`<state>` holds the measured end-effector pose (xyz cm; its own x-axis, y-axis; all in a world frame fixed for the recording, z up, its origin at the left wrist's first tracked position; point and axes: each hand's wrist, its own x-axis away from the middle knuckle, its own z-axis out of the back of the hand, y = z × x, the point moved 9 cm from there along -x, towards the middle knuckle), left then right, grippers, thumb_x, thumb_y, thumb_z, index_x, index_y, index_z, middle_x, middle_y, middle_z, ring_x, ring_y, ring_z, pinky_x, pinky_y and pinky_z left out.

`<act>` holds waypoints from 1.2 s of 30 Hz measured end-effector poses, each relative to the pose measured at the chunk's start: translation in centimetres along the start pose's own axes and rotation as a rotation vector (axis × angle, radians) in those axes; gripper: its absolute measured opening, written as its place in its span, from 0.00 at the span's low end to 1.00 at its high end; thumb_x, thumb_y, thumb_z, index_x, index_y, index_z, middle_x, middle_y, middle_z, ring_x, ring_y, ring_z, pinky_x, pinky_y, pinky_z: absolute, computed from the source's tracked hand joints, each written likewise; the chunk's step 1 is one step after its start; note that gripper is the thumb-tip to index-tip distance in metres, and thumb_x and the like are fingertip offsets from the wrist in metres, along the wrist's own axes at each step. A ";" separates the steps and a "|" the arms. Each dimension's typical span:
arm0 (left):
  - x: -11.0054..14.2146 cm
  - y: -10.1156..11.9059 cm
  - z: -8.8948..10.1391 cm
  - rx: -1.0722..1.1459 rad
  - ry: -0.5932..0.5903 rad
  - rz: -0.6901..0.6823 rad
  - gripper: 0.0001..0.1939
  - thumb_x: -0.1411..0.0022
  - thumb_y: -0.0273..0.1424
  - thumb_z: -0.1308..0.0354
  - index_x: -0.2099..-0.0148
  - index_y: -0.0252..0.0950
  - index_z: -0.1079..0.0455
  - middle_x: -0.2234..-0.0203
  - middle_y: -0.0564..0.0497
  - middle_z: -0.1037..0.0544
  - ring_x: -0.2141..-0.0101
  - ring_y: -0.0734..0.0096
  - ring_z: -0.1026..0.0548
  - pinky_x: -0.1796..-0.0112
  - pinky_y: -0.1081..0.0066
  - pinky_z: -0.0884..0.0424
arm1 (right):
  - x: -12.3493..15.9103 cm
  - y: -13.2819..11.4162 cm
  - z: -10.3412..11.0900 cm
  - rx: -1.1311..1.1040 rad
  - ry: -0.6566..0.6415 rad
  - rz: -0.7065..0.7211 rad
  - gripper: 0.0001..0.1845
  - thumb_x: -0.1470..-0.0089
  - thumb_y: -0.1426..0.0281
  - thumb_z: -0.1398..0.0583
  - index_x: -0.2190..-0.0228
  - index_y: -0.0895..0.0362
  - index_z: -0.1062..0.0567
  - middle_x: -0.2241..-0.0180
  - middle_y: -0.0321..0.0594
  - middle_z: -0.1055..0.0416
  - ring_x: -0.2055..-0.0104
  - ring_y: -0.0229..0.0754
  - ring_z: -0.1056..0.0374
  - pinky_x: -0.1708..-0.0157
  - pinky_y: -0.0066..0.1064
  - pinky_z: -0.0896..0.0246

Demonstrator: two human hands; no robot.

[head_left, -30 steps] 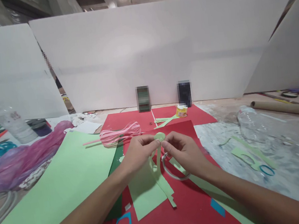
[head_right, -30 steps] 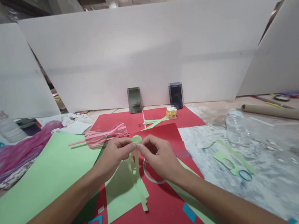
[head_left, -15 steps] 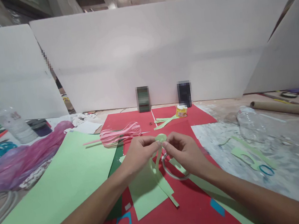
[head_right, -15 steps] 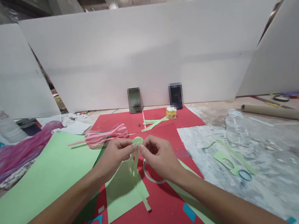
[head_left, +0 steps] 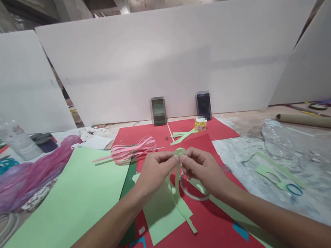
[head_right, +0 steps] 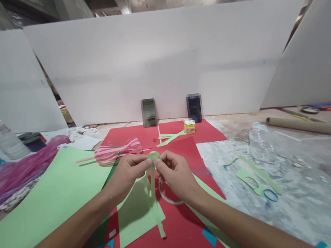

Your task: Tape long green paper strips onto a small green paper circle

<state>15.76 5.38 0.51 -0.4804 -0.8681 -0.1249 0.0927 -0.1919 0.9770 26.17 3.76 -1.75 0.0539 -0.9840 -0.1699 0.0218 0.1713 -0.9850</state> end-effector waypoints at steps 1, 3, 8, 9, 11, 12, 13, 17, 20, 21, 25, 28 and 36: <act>0.1 0.2 0.0 -0.006 -0.004 -0.011 0.15 0.41 0.33 0.47 0.77 0.34 0.30 0.85 0.57 0.41 0.80 0.78 0.47 0.75 0.73 0.47 | 0.0 0.1 -0.1 -0.021 -0.002 -0.017 0.17 0.45 0.58 0.41 0.77 0.57 0.36 0.81 0.31 0.37 0.81 0.31 0.41 0.78 0.25 0.44; 0.1 0.6 0.1 -0.029 0.015 -0.037 0.15 0.41 0.33 0.47 0.77 0.34 0.29 0.84 0.55 0.37 0.79 0.76 0.43 0.73 0.73 0.45 | 0.2 0.3 -0.2 -0.053 -0.003 -0.046 0.17 0.46 0.57 0.41 0.77 0.57 0.36 0.81 0.31 0.36 0.82 0.30 0.42 0.80 0.24 0.45; 0.2 0.9 1.0 -0.129 0.112 -0.075 0.14 0.42 0.33 0.46 0.77 0.33 0.30 0.83 0.56 0.35 0.78 0.77 0.41 0.73 0.74 0.44 | 0.5 0.3 -0.7 -0.079 -0.020 -0.081 0.18 0.46 0.57 0.40 0.76 0.57 0.35 0.82 0.30 0.35 0.83 0.29 0.41 0.82 0.22 0.47; 0.2 0.9 1.0 -0.137 0.119 -0.080 0.14 0.41 0.32 0.46 0.77 0.33 0.29 0.83 0.56 0.35 0.78 0.77 0.42 0.74 0.75 0.44 | 0.6 0.3 -0.7 -0.079 -0.021 -0.084 0.18 0.46 0.56 0.40 0.76 0.57 0.35 0.81 0.30 0.35 0.83 0.29 0.41 0.82 0.22 0.47; 0.2 1.0 0.9 -0.129 0.115 -0.090 0.14 0.41 0.32 0.46 0.76 0.33 0.29 0.83 0.56 0.33 0.77 0.77 0.40 0.74 0.75 0.43 | 0.6 0.2 -0.7 -0.081 -0.010 -0.081 0.18 0.46 0.56 0.40 0.75 0.57 0.34 0.81 0.30 0.35 0.83 0.29 0.41 0.81 0.22 0.46; 0.2 1.1 0.8 -0.117 0.103 -0.097 0.14 0.40 0.32 0.47 0.75 0.33 0.28 0.82 0.55 0.31 0.77 0.77 0.39 0.73 0.75 0.43 | 0.6 0.2 -0.6 -0.083 0.000 -0.072 0.18 0.46 0.56 0.40 0.75 0.57 0.33 0.81 0.30 0.35 0.83 0.29 0.41 0.81 0.22 0.46; 0.2 1.2 0.6 -0.105 0.086 -0.104 0.14 0.40 0.32 0.47 0.75 0.32 0.28 0.81 0.55 0.30 0.76 0.77 0.38 0.73 0.75 0.42 | 0.6 0.2 -0.5 -0.084 0.009 -0.061 0.17 0.46 0.56 0.40 0.74 0.57 0.33 0.81 0.30 0.36 0.83 0.29 0.41 0.81 0.22 0.45; 0.3 1.5 0.2 -0.062 0.048 -0.121 0.14 0.39 0.32 0.47 0.74 0.32 0.27 0.79 0.53 0.27 0.75 0.76 0.35 0.70 0.75 0.40 | 0.4 0.1 -0.4 -0.082 0.021 -0.014 0.17 0.45 0.56 0.41 0.74 0.57 0.33 0.80 0.30 0.36 0.83 0.29 0.42 0.81 0.23 0.45; 0.3 1.5 0.2 -0.059 0.057 -0.122 0.14 0.39 0.32 0.47 0.74 0.32 0.27 0.79 0.52 0.27 0.75 0.75 0.34 0.70 0.74 0.39 | 0.5 0.2 -0.4 -0.072 0.023 0.003 0.16 0.44 0.57 0.42 0.73 0.56 0.34 0.80 0.29 0.37 0.83 0.29 0.42 0.81 0.23 0.45; 0.3 1.5 0.2 -0.063 0.061 -0.122 0.14 0.39 0.32 0.47 0.74 0.32 0.27 0.79 0.53 0.27 0.75 0.75 0.35 0.70 0.74 0.39 | 0.5 0.2 -0.5 -0.068 0.024 0.006 0.16 0.44 0.56 0.42 0.73 0.56 0.34 0.80 0.29 0.37 0.83 0.29 0.42 0.81 0.23 0.46; 0.4 1.5 0.3 -0.072 0.067 -0.130 0.14 0.39 0.32 0.47 0.75 0.32 0.29 0.81 0.54 0.29 0.76 0.76 0.36 0.71 0.74 0.41 | 0.8 0.0 -0.5 -0.057 0.033 0.012 0.17 0.44 0.56 0.43 0.74 0.56 0.35 0.81 0.29 0.37 0.83 0.30 0.43 0.82 0.24 0.47; 0.5 1.5 0.3 -0.079 0.064 -0.132 0.14 0.40 0.32 0.47 0.75 0.33 0.29 0.81 0.54 0.30 0.76 0.76 0.38 0.72 0.74 0.41 | 0.8 0.0 -0.5 -0.055 0.036 0.001 0.17 0.44 0.56 0.43 0.74 0.56 0.35 0.81 0.29 0.38 0.83 0.30 0.43 0.82 0.24 0.47; 0.6 1.2 0.1 -0.063 0.041 -0.100 0.12 0.41 0.36 0.44 0.69 0.33 0.25 0.77 0.52 0.26 0.74 0.74 0.33 0.71 0.73 0.39 | 0.7 0.3 -0.4 -0.048 0.048 -0.020 0.18 0.45 0.56 0.42 0.76 0.56 0.36 0.82 0.29 0.38 0.84 0.30 0.45 0.83 0.24 0.49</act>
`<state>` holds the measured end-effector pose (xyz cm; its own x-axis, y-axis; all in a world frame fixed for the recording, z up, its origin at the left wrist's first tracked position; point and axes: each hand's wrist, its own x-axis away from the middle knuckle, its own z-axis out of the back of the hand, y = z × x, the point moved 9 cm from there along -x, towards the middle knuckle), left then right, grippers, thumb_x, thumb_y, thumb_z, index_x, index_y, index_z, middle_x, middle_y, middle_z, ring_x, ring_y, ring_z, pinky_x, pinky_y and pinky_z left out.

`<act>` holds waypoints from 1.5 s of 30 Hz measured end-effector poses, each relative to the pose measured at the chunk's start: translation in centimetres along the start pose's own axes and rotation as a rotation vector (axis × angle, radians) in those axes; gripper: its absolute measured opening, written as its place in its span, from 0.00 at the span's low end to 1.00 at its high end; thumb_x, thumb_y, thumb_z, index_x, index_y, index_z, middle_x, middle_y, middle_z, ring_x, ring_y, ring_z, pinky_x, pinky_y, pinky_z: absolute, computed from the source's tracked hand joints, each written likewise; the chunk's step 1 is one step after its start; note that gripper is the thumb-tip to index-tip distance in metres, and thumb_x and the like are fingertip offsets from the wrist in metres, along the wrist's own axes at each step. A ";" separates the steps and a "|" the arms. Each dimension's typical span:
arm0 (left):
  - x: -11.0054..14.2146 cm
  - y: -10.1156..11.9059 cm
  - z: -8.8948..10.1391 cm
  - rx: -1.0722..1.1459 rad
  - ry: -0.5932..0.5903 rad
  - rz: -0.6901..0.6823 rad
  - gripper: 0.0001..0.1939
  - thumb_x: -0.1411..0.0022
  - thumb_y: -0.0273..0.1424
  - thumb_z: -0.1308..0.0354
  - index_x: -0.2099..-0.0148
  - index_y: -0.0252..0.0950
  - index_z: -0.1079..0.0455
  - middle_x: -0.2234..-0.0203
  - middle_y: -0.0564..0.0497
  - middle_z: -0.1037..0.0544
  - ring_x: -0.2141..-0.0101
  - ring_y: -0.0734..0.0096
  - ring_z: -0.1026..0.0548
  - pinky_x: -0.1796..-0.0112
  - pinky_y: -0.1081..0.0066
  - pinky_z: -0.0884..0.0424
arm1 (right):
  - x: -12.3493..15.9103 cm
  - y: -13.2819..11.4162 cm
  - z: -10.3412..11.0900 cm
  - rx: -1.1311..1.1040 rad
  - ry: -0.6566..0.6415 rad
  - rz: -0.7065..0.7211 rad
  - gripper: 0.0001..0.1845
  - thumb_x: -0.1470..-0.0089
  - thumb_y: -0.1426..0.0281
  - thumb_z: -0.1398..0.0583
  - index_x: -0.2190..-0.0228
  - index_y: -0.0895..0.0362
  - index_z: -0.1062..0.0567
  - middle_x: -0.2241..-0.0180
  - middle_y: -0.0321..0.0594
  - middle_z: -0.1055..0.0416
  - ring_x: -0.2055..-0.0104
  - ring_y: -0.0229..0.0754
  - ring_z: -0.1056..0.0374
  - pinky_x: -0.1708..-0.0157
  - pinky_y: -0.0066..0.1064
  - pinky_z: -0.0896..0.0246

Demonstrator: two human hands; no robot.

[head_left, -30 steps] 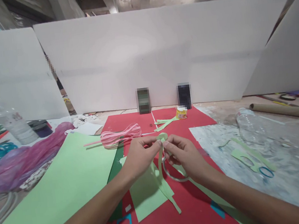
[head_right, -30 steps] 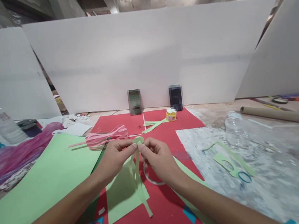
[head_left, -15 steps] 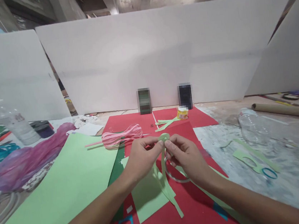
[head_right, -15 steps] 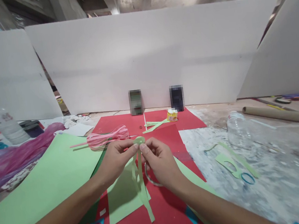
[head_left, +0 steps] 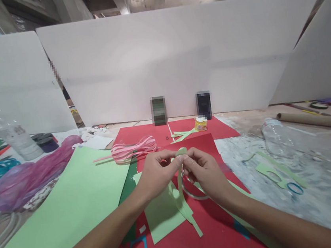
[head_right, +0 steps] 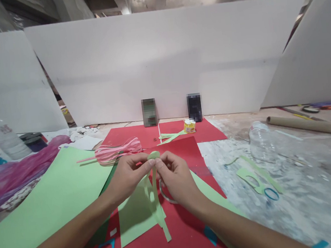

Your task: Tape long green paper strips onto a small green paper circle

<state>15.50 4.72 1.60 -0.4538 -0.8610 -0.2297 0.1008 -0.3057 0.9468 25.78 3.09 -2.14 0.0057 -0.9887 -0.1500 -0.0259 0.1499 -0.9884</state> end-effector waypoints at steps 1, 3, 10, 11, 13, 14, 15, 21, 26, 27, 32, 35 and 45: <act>0.0 -0.1 0.0 0.014 -0.006 0.015 0.12 0.41 0.37 0.43 0.68 0.33 0.25 0.77 0.51 0.25 0.74 0.73 0.32 0.70 0.73 0.38 | 0.0 -0.2 0.1 0.005 0.001 0.010 0.18 0.45 0.56 0.42 0.76 0.56 0.35 0.81 0.29 0.38 0.83 0.30 0.46 0.82 0.24 0.49; -0.2 -0.4 0.3 0.029 0.008 0.044 0.13 0.41 0.38 0.43 0.69 0.33 0.25 0.78 0.52 0.27 0.74 0.74 0.33 0.70 0.73 0.39 | 0.0 -0.6 0.1 0.034 -0.005 0.023 0.17 0.46 0.57 0.41 0.76 0.56 0.35 0.80 0.30 0.39 0.83 0.30 0.46 0.82 0.23 0.50; -0.7 -0.6 2.7 0.155 0.113 0.038 0.16 0.42 0.42 0.42 0.74 0.34 0.33 0.81 0.57 0.40 0.78 0.78 0.43 0.74 0.74 0.45 | 0.7 -0.7 -1.5 0.231 -0.213 -0.020 0.17 0.45 0.57 0.43 0.77 0.57 0.30 0.84 0.30 0.44 0.84 0.31 0.50 0.83 0.25 0.57; -0.8 -0.6 3.2 0.172 0.134 0.044 0.17 0.42 0.42 0.42 0.74 0.34 0.33 0.81 0.57 0.40 0.78 0.78 0.44 0.74 0.74 0.44 | 0.9 -0.6 -1.9 0.265 -0.257 -0.021 0.18 0.44 0.57 0.43 0.77 0.57 0.29 0.85 0.30 0.44 0.84 0.32 0.50 0.83 0.25 0.57; -0.8 -0.7 4.2 0.187 0.169 0.052 0.16 0.42 0.43 0.42 0.71 0.35 0.31 0.80 0.56 0.37 0.78 0.78 0.42 0.74 0.74 0.44 | 1.5 -0.3 -2.7 0.352 -0.330 -0.018 0.19 0.43 0.58 0.44 0.78 0.58 0.26 0.85 0.31 0.43 0.83 0.33 0.49 0.82 0.25 0.56; -0.9 -0.7 4.6 0.184 0.182 0.051 0.16 0.42 0.44 0.42 0.70 0.35 0.30 0.79 0.56 0.36 0.78 0.78 0.41 0.74 0.74 0.43 | 1.9 -0.2 -3.1 0.402 -0.370 -0.017 0.20 0.43 0.58 0.45 0.78 0.58 0.24 0.85 0.31 0.42 0.82 0.33 0.48 0.81 0.25 0.55; -0.9 -0.7 5.2 0.178 0.201 0.048 0.16 0.43 0.44 0.42 0.69 0.35 0.30 0.78 0.55 0.34 0.78 0.77 0.40 0.74 0.73 0.43 | 2.3 -0.1 -3.5 0.442 -0.417 -0.023 0.20 0.43 0.59 0.45 0.77 0.58 0.23 0.84 0.32 0.41 0.81 0.33 0.47 0.80 0.25 0.54; -1.0 -1.9 7.7 0.112 0.322 0.106 0.17 0.46 0.45 0.40 0.72 0.35 0.30 0.81 0.56 0.34 0.81 0.78 0.43 0.76 0.73 0.46 | 5.9 0.3 -6.4 0.468 -0.908 -0.084 0.13 0.46 0.66 0.42 0.67 0.56 0.18 0.75 0.35 0.25 0.75 0.36 0.34 0.73 0.22 0.41; -1.1 -2.4 7.4 0.190 0.282 0.155 0.13 0.48 0.40 0.37 0.72 0.34 0.29 0.78 0.54 0.31 0.77 0.76 0.37 0.73 0.72 0.40 | 7.1 -1.3 -6.2 0.425 -1.083 -0.122 0.15 0.50 0.66 0.37 0.60 0.56 0.19 0.70 0.38 0.22 0.71 0.37 0.29 0.71 0.20 0.38; -1.1 -2.5 7.2 0.241 0.273 0.167 0.12 0.50 0.39 0.37 0.71 0.34 0.29 0.78 0.54 0.31 0.76 0.75 0.35 0.72 0.72 0.39 | 7.4 -1.4 -6.1 0.420 -1.115 -0.172 0.15 0.51 0.66 0.37 0.60 0.56 0.19 0.71 0.38 0.22 0.73 0.36 0.30 0.74 0.19 0.39; -1.2 -2.5 7.0 0.426 0.239 0.196 0.13 0.52 0.38 0.34 0.72 0.33 0.30 0.77 0.53 0.33 0.74 0.74 0.33 0.69 0.72 0.35 | 8.3 -2.3 -4.7 0.459 -1.196 -0.317 0.18 0.53 0.62 0.36 0.62 0.59 0.18 0.78 0.35 0.24 0.86 0.28 0.53 0.86 0.20 0.56; -1.4 -2.5 6.6 0.340 0.191 0.194 0.14 0.52 0.39 0.35 0.70 0.33 0.27 0.75 0.52 0.30 0.72 0.73 0.32 0.67 0.70 0.34 | 6.8 -3.3 -3.1 0.364 -1.100 -0.299 0.18 0.55 0.58 0.35 0.67 0.59 0.18 0.79 0.37 0.25 0.85 0.29 0.53 0.85 0.23 0.55; -1.0 -3.0 3.3 0.214 0.028 0.186 0.12 0.47 0.39 0.38 0.71 0.34 0.27 0.80 0.55 0.33 0.77 0.75 0.35 0.71 0.70 0.36 | -2.4 -4.1 0.8 0.383 -0.177 0.037 0.11 0.51 0.60 0.37 0.69 0.54 0.23 0.66 0.40 0.27 0.71 0.37 0.33 0.79 0.25 0.43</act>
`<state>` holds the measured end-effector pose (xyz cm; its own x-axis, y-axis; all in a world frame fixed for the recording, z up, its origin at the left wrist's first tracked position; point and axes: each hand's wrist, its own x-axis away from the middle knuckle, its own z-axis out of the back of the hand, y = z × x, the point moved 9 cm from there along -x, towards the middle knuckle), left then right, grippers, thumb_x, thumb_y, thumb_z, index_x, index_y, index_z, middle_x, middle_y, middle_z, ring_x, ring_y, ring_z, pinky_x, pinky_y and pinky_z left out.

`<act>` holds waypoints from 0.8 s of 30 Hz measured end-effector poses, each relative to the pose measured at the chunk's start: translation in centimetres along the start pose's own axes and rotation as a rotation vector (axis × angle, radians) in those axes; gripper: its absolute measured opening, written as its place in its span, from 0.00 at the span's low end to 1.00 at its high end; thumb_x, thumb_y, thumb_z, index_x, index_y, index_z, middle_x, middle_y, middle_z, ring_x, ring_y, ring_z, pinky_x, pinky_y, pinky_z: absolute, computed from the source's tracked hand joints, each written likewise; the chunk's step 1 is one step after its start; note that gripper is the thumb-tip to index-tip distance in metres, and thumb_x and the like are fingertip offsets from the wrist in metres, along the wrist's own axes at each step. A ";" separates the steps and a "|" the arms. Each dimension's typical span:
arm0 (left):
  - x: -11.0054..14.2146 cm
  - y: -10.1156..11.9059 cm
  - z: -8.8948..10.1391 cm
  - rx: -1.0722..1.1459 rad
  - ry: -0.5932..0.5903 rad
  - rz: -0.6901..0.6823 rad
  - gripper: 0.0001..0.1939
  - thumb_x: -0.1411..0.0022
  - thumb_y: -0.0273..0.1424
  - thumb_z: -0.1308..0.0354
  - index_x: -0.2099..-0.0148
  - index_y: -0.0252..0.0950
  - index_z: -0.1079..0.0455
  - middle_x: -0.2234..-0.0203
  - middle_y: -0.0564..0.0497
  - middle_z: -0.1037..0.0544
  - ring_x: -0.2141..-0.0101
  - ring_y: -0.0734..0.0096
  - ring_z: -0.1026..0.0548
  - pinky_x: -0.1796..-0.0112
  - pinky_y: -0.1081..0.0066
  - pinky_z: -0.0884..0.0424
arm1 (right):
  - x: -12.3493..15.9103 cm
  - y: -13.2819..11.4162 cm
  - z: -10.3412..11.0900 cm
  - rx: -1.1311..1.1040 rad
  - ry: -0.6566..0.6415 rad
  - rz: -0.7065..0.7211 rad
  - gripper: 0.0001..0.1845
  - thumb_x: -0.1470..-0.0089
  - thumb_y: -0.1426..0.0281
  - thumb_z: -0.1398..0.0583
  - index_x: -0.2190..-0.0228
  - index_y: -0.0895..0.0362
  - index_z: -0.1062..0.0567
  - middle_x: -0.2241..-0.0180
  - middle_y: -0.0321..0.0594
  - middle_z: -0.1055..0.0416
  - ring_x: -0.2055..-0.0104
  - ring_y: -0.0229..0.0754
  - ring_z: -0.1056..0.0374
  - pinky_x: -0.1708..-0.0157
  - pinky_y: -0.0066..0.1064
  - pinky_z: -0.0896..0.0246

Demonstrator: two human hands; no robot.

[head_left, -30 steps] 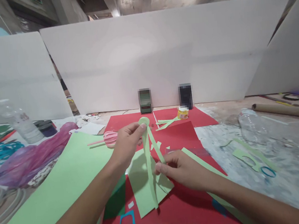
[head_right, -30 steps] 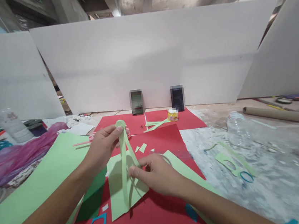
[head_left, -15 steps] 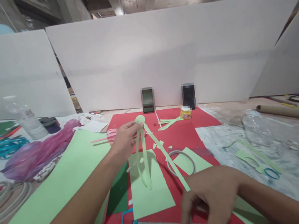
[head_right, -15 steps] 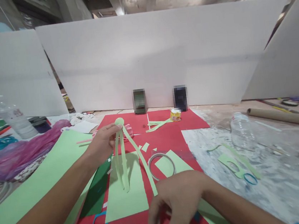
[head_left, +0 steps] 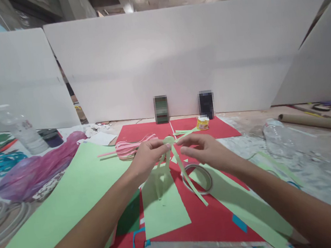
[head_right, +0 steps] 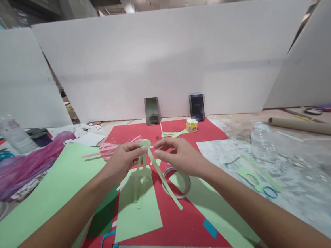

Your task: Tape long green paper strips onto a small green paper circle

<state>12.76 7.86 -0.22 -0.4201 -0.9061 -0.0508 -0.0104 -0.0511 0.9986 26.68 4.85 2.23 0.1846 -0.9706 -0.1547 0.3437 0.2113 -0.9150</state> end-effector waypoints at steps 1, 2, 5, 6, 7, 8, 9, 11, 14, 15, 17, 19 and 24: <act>0.1 0.1 -0.2 -0.011 -0.008 -0.008 0.12 0.47 0.39 0.39 0.71 0.34 0.27 0.79 0.54 0.33 0.76 0.75 0.34 0.71 0.70 0.37 | -0.1 0.3 -0.9 0.017 -0.029 -0.003 0.11 0.50 0.60 0.37 0.69 0.55 0.24 0.66 0.40 0.27 0.70 0.38 0.32 0.78 0.26 0.40; 0.2 0.1 -0.4 -0.020 -0.011 -0.014 0.12 0.47 0.39 0.38 0.71 0.34 0.27 0.79 0.54 0.32 0.76 0.75 0.34 0.71 0.71 0.37 | -0.2 0.5 -1.6 0.025 -0.041 -0.003 0.11 0.50 0.60 0.38 0.70 0.55 0.24 0.67 0.40 0.27 0.70 0.38 0.32 0.77 0.27 0.39; 0.3 0.3 -0.7 -0.033 -0.005 -0.031 0.12 0.47 0.38 0.38 0.72 0.33 0.26 0.79 0.53 0.31 0.76 0.75 0.35 0.71 0.71 0.37 | -0.3 1.1 -2.4 0.016 -0.008 -0.003 0.13 0.49 0.59 0.39 0.73 0.57 0.27 0.73 0.38 0.30 0.74 0.37 0.34 0.79 0.27 0.39; 0.4 0.5 -0.7 -0.038 0.006 -0.042 0.12 0.47 0.38 0.38 0.71 0.33 0.26 0.79 0.53 0.30 0.76 0.75 0.34 0.71 0.71 0.37 | -0.3 1.2 -2.5 0.010 0.007 -0.004 0.13 0.50 0.59 0.39 0.74 0.57 0.27 0.74 0.37 0.31 0.75 0.37 0.34 0.80 0.27 0.39; 0.4 0.6 -0.6 -0.044 0.021 -0.056 0.11 0.47 0.38 0.38 0.70 0.33 0.25 0.78 0.52 0.29 0.75 0.74 0.33 0.70 0.71 0.36 | -0.2 1.2 -2.4 0.003 0.020 -0.003 0.14 0.50 0.58 0.39 0.74 0.57 0.28 0.74 0.36 0.32 0.76 0.36 0.35 0.80 0.26 0.40; 0.4 0.8 -0.5 -0.048 0.031 -0.067 0.11 0.47 0.37 0.38 0.68 0.33 0.24 0.75 0.51 0.27 0.73 0.73 0.31 0.68 0.70 0.35 | -0.2 1.1 -2.4 -0.003 0.030 0.000 0.14 0.50 0.58 0.38 0.74 0.57 0.28 0.75 0.36 0.32 0.76 0.36 0.35 0.80 0.27 0.40; 0.5 1.0 -0.5 -0.053 0.037 -0.074 0.11 0.46 0.37 0.38 0.66 0.34 0.24 0.73 0.50 0.25 0.71 0.71 0.30 0.66 0.69 0.34 | -0.2 1.0 -2.3 -0.009 0.038 0.006 0.15 0.50 0.57 0.39 0.74 0.57 0.28 0.75 0.35 0.33 0.76 0.36 0.35 0.80 0.27 0.40; 0.5 1.2 -0.5 -0.061 0.044 -0.085 0.13 0.46 0.37 0.38 0.62 0.34 0.23 0.69 0.48 0.23 0.67 0.67 0.28 0.62 0.68 0.33 | -0.1 0.7 -2.1 -0.027 0.054 0.021 0.15 0.48 0.57 0.40 0.74 0.57 0.29 0.76 0.34 0.34 0.77 0.34 0.37 0.78 0.27 0.40; 0.6 1.6 -0.6 -0.059 0.042 -0.112 0.13 0.46 0.35 0.37 0.60 0.33 0.23 0.68 0.46 0.21 0.64 0.65 0.26 0.60 0.67 0.32 | -0.1 0.6 -2.0 -0.064 0.049 0.032 0.15 0.47 0.57 0.40 0.74 0.57 0.30 0.77 0.33 0.36 0.80 0.32 0.42 0.78 0.27 0.40; 0.6 1.7 -0.7 -0.056 0.042 -0.124 0.14 0.47 0.35 0.37 0.59 0.33 0.23 0.67 0.46 0.21 0.64 0.65 0.26 0.59 0.67 0.32 | -0.1 0.7 -2.0 -0.077 0.040 0.032 0.15 0.47 0.57 0.40 0.74 0.57 0.30 0.78 0.33 0.36 0.80 0.31 0.42 0.78 0.27 0.40; 0.6 1.7 -0.7 -0.061 0.041 -0.143 0.15 0.47 0.34 0.37 0.58 0.34 0.23 0.66 0.46 0.21 0.63 0.65 0.25 0.59 0.67 0.31 | -0.1 0.9 -2.1 -0.102 0.024 0.029 0.15 0.47 0.57 0.40 0.74 0.57 0.31 0.78 0.33 0.37 0.80 0.31 0.43 0.78 0.27 0.41; 0.6 1.5 -0.7 -0.077 0.053 -0.146 0.15 0.47 0.34 0.36 0.57 0.34 0.24 0.66 0.46 0.21 0.63 0.64 0.25 0.59 0.67 0.31 | -0.1 1.1 -2.2 -0.120 0.021 0.020 0.15 0.47 0.58 0.40 0.74 0.57 0.31 0.78 0.33 0.37 0.81 0.31 0.44 0.79 0.27 0.42; 0.7 1.2 -0.2 -0.168 0.123 -0.135 0.12 0.46 0.35 0.38 0.61 0.33 0.23 0.69 0.47 0.21 0.64 0.64 0.25 0.62 0.67 0.30 | -0.1 1.3 -2.3 -0.165 0.022 -0.001 0.15 0.48 0.58 0.39 0.74 0.57 0.31 0.80 0.30 0.41 0.82 0.30 0.47 0.82 0.25 0.49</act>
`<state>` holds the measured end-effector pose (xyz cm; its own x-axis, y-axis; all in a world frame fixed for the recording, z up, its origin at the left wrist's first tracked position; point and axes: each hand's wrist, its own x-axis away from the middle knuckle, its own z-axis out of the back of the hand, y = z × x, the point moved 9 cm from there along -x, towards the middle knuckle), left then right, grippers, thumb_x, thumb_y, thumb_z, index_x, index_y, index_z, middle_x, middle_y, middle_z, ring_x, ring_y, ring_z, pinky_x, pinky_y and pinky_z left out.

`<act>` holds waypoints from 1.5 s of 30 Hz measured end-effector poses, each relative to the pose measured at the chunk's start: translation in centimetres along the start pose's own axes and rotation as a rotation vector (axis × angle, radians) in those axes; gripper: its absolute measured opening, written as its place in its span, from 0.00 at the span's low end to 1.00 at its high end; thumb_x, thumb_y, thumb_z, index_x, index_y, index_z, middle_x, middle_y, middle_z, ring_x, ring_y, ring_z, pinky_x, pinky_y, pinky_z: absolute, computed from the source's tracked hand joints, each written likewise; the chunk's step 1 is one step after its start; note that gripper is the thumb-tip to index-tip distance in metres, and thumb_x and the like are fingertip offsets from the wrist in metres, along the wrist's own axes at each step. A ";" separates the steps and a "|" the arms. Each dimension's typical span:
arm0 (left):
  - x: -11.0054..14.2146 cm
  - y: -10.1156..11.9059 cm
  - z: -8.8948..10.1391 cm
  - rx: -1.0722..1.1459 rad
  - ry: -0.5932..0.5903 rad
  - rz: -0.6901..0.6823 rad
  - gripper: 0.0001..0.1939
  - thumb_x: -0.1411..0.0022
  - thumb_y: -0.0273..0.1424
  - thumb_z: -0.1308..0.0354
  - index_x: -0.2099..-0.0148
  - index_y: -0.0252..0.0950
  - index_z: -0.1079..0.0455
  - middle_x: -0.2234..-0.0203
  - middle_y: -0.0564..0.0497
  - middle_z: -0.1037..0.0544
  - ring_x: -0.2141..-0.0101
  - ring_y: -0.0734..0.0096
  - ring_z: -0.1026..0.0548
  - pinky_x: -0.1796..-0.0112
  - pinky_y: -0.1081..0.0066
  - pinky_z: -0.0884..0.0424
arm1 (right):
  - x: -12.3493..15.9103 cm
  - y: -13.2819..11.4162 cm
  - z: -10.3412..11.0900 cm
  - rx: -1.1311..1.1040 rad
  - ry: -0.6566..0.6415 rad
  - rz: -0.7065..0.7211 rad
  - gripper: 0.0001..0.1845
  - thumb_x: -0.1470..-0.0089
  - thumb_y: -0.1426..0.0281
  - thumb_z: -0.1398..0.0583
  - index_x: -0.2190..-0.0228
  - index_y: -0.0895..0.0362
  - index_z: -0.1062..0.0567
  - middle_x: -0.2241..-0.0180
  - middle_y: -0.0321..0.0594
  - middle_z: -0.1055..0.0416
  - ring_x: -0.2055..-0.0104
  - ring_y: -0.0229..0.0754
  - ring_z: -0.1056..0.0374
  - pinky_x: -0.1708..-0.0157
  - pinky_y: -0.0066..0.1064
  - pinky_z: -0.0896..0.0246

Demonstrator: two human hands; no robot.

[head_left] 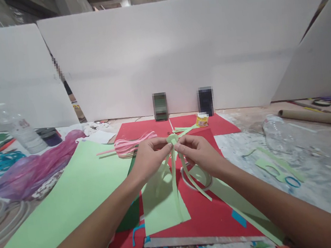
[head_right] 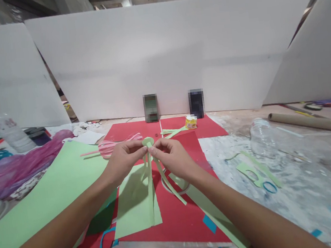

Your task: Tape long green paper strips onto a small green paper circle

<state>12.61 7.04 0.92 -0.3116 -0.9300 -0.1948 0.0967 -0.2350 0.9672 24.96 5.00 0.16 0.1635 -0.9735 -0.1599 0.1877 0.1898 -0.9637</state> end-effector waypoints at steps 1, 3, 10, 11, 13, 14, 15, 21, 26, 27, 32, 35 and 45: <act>0.0 0.1 0.1 -0.018 0.013 -0.002 0.12 0.45 0.35 0.39 0.61 0.33 0.23 0.69 0.47 0.21 0.65 0.64 0.25 0.62 0.67 0.31 | 0.0 0.1 -0.1 -0.029 -0.010 -0.012 0.15 0.48 0.58 0.39 0.74 0.57 0.31 0.81 0.29 0.42 0.82 0.30 0.48 0.83 0.25 0.51; 0.1 0.2 0.2 -0.034 0.028 -0.008 0.11 0.45 0.34 0.40 0.61 0.34 0.23 0.70 0.48 0.21 0.65 0.65 0.25 0.63 0.68 0.31 | 0.1 0.4 -0.5 -0.113 -0.043 -0.045 0.16 0.48 0.57 0.39 0.75 0.56 0.33 0.82 0.28 0.45 0.83 0.29 0.50 0.84 0.24 0.56; 0.1 0.2 0.5 -0.027 0.047 -0.019 0.10 0.44 0.32 0.42 0.62 0.35 0.23 0.71 0.50 0.22 0.67 0.70 0.28 0.65 0.71 0.33 | 0.4 0.5 -0.9 -0.195 -0.051 -0.052 0.16 0.49 0.57 0.38 0.75 0.56 0.33 0.81 0.28 0.43 0.83 0.29 0.49 0.83 0.24 0.55; 0.1 0.1 0.6 -0.030 0.057 -0.021 0.09 0.44 0.33 0.41 0.63 0.35 0.23 0.72 0.51 0.23 0.68 0.71 0.28 0.66 0.71 0.34 | 0.4 0.5 -0.9 -0.215 -0.064 -0.047 0.16 0.48 0.58 0.38 0.75 0.56 0.32 0.81 0.28 0.41 0.83 0.29 0.48 0.82 0.24 0.55; 0.1 0.0 0.9 -0.043 0.075 -0.022 0.08 0.45 0.34 0.41 0.66 0.34 0.24 0.74 0.52 0.24 0.71 0.72 0.29 0.68 0.72 0.35 | 0.5 0.4 -1.1 -0.284 -0.104 -0.039 0.15 0.48 0.59 0.38 0.75 0.56 0.32 0.79 0.30 0.39 0.83 0.29 0.48 0.82 0.25 0.56; 0.1 -0.1 0.9 -0.047 0.079 -0.018 0.09 0.45 0.34 0.41 0.68 0.34 0.25 0.75 0.52 0.25 0.72 0.73 0.30 0.69 0.72 0.36 | 0.5 0.3 -1.1 -0.316 -0.118 -0.034 0.15 0.48 0.59 0.38 0.75 0.56 0.32 0.79 0.30 0.38 0.83 0.29 0.49 0.82 0.25 0.56; 0.1 -0.1 0.9 -0.045 0.077 -0.012 0.09 0.45 0.35 0.41 0.69 0.34 0.25 0.76 0.53 0.26 0.73 0.73 0.32 0.69 0.72 0.37 | 0.5 0.3 -1.1 -0.332 -0.123 -0.026 0.15 0.48 0.60 0.38 0.76 0.57 0.32 0.79 0.30 0.38 0.82 0.29 0.49 0.82 0.25 0.56; 0.2 -0.1 0.1 0.004 0.014 -0.012 0.13 0.43 0.39 0.43 0.69 0.34 0.25 0.76 0.52 0.27 0.72 0.72 0.32 0.68 0.71 0.37 | 0.5 0.3 -0.5 -0.238 -0.011 -0.019 0.13 0.49 0.60 0.37 0.72 0.56 0.31 0.80 0.28 0.38 0.84 0.28 0.49 0.84 0.23 0.57; 0.5 0.3 -0.2 0.030 0.001 -0.044 0.12 0.43 0.37 0.42 0.71 0.33 0.26 0.76 0.52 0.27 0.71 0.72 0.32 0.67 0.71 0.36 | 0.9 0.0 -0.8 -0.177 0.041 -0.003 0.12 0.49 0.62 0.38 0.74 0.57 0.33 0.83 0.26 0.42 0.84 0.28 0.49 0.84 0.23 0.53; 0.5 0.4 -0.2 0.034 0.007 -0.049 0.11 0.43 0.37 0.42 0.71 0.33 0.26 0.76 0.52 0.27 0.72 0.72 0.33 0.67 0.71 0.37 | 0.9 -0.1 -0.7 -0.160 0.058 0.004 0.12 0.48 0.63 0.38 0.74 0.57 0.34 0.83 0.26 0.42 0.84 0.29 0.48 0.84 0.23 0.51; 0.7 0.6 -0.2 0.077 0.000 -0.063 0.09 0.43 0.35 0.41 0.67 0.34 0.24 0.74 0.53 0.26 0.71 0.73 0.31 0.66 0.72 0.36 | 1.1 -0.2 -0.8 -0.116 0.075 0.010 0.13 0.48 0.62 0.39 0.75 0.56 0.35 0.83 0.27 0.42 0.83 0.30 0.46 0.83 0.24 0.47; 0.8 0.6 -0.1 0.081 0.008 -0.062 0.10 0.43 0.36 0.41 0.66 0.35 0.24 0.73 0.52 0.24 0.70 0.72 0.30 0.65 0.72 0.35 | 1.2 0.0 -0.9 -0.097 0.083 0.006 0.13 0.49 0.62 0.39 0.76 0.56 0.35 0.82 0.27 0.42 0.83 0.30 0.45 0.83 0.24 0.47; 0.8 0.7 -0.2 0.031 -0.015 -0.055 0.10 0.44 0.36 0.42 0.69 0.35 0.25 0.74 0.52 0.24 0.70 0.71 0.30 0.67 0.71 0.35 | 1.1 0.0 -0.7 -0.053 0.090 0.017 0.15 0.49 0.59 0.38 0.77 0.56 0.34 0.82 0.29 0.43 0.83 0.31 0.46 0.82 0.26 0.48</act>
<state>12.60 6.09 1.42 -0.3294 -0.9115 -0.2461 0.0496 -0.2770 0.9596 24.44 3.86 -0.20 0.0786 -0.9781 -0.1929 0.1342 0.2021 -0.9701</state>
